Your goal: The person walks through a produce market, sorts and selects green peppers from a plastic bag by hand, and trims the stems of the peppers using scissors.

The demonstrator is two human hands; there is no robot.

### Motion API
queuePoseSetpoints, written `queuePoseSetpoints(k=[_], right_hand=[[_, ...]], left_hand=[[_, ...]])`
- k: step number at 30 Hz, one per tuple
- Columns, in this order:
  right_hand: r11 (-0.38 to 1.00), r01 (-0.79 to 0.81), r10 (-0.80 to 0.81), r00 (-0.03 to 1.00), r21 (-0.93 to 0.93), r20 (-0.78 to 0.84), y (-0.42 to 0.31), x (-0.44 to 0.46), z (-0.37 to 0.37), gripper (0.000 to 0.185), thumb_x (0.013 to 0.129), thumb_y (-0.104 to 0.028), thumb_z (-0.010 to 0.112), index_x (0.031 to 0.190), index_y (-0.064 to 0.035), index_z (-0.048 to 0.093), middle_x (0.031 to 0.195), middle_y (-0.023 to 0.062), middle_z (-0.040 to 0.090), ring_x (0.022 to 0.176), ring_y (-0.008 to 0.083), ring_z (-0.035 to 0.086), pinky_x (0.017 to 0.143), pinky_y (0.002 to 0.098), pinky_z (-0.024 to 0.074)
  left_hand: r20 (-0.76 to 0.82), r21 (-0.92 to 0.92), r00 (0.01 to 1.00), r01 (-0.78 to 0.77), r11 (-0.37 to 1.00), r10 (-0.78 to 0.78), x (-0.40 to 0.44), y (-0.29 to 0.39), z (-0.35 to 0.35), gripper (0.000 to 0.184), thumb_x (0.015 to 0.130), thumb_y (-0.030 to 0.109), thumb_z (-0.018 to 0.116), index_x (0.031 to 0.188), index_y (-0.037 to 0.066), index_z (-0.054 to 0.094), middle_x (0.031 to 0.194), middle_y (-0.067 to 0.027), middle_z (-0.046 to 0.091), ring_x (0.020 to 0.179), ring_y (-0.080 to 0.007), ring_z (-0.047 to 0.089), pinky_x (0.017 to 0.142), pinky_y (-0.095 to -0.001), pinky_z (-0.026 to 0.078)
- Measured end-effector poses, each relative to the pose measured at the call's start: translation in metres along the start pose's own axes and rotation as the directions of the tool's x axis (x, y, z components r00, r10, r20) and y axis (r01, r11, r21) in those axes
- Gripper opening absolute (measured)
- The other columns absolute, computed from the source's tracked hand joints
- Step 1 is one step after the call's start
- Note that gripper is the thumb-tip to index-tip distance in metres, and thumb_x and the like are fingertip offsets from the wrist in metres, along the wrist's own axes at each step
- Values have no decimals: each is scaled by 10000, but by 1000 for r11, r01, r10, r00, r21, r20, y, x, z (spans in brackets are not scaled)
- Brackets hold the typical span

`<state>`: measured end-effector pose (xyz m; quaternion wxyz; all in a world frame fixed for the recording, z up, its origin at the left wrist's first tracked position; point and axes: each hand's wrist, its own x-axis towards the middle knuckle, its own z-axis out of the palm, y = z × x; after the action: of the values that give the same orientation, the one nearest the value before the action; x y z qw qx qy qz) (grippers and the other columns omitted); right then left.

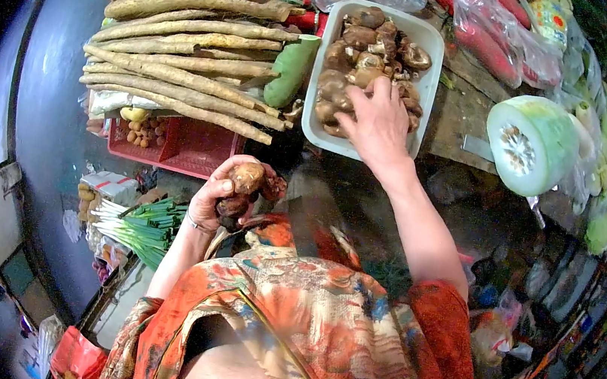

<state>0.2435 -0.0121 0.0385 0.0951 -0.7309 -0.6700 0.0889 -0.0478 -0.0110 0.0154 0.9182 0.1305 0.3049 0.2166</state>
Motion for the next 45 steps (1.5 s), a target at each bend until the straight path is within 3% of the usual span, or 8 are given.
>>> queuePoseSetpoints(k=[5, 18, 21, 27, 32, 35, 37, 45], right_hand=[[838, -258, 269, 962, 480, 47, 9, 8, -24, 289, 733, -215, 731, 970, -71, 649, 996, 108, 531, 946, 261, 568, 848, 324, 459], [833, -150, 126, 989, 533, 82, -3, -32, 5, 280, 743, -176, 716, 955, -20, 620, 1099, 102, 590, 1044, 231, 568, 891, 329, 453], [328, -363, 401, 889, 872, 219, 1, -41, -11, 206, 806, -173, 660, 972, -55, 632, 1062, 62, 634, 1004, 181, 595, 916, 328, 460], [-486, -224, 223, 903, 845, 367, -59, -70, -3, 340, 829, -217, 637, 1103, -36, 549, 1112, 97, 602, 1039, 207, 591, 932, 358, 471], [-262, -380, 31, 916, 887, 401, -155, -68, 27, 452, 772, -204, 663, 1169, -26, 544, 1121, 83, 611, 1053, 186, 579, 943, 330, 456], [-83, -387, -103, 920, 918, 378, -211, -63, 32, 418, 768, -159, 657, 1151, -23, 560, 1114, 75, 619, 1053, 172, 577, 946, 327, 447], [460, 53, -249, 966, 886, 71, -238, -61, 36, 464, 705, -99, 700, 1143, -27, 565, 1125, 121, 551, 1042, 232, 553, 908, 340, 455], [649, 393, -544, 839, 651, 36, -265, -49, 35, 483, 688, -148, 688, 1152, -71, 577, 1123, 123, 505, 1073, 285, 461, 884, 386, 381]], left_hand=[[7, -34, 1000, -24, 999, 24, -14, 1, -12, 557, 694, 260, 702, 1172, 39, 521, 1142, -227, 556, 671, -241, 641, 435, -277, 524], [30, -25, 997, -77, 997, 78, -51, 8, -42, 571, 696, 288, 709, 1172, 35, 519, 1151, -224, 548, 831, -281, 640, 449, -296, 540], [42, -23, 994, -102, 995, 103, -62, 15, -45, 563, 699, 295, 705, 1160, 28, 521, 1153, -221, 549, 925, -292, 627, 449, -293, 549], [114, -95, 993, -24, 995, 35, -79, 22, -61, 540, 773, 301, 634, 1216, 42, 466, 1178, -206, 540, 867, -267, 636, 447, -269, 537], [48, -275, 998, -29, 961, 44, -100, 26, -64, 463, 861, 302, 571, 1263, 101, 463, 1199, -138, 559, 932, -216, 619, 483, -268, 520], [-150, -492, 988, -105, 864, 34, -104, 18, -66, 361, 854, 303, 596, 1163, 117, 579, 1135, -94, 613, 996, -228, 599, 813, -358, 524], [-184, -565, 977, -193, 802, 105, -102, 6, -74, 329, 858, 323, 603, 1134, 145, 600, 1104, -78, 626, 983, -254, 596, 875, -432, 490], [-252, -699, 922, -382, 604, 293, -124, -4, -60, 354, 848, 370, 609, 1153, 192, 578, 1046, -24, 602, 888, -200, 601, 807, -407, 489]])
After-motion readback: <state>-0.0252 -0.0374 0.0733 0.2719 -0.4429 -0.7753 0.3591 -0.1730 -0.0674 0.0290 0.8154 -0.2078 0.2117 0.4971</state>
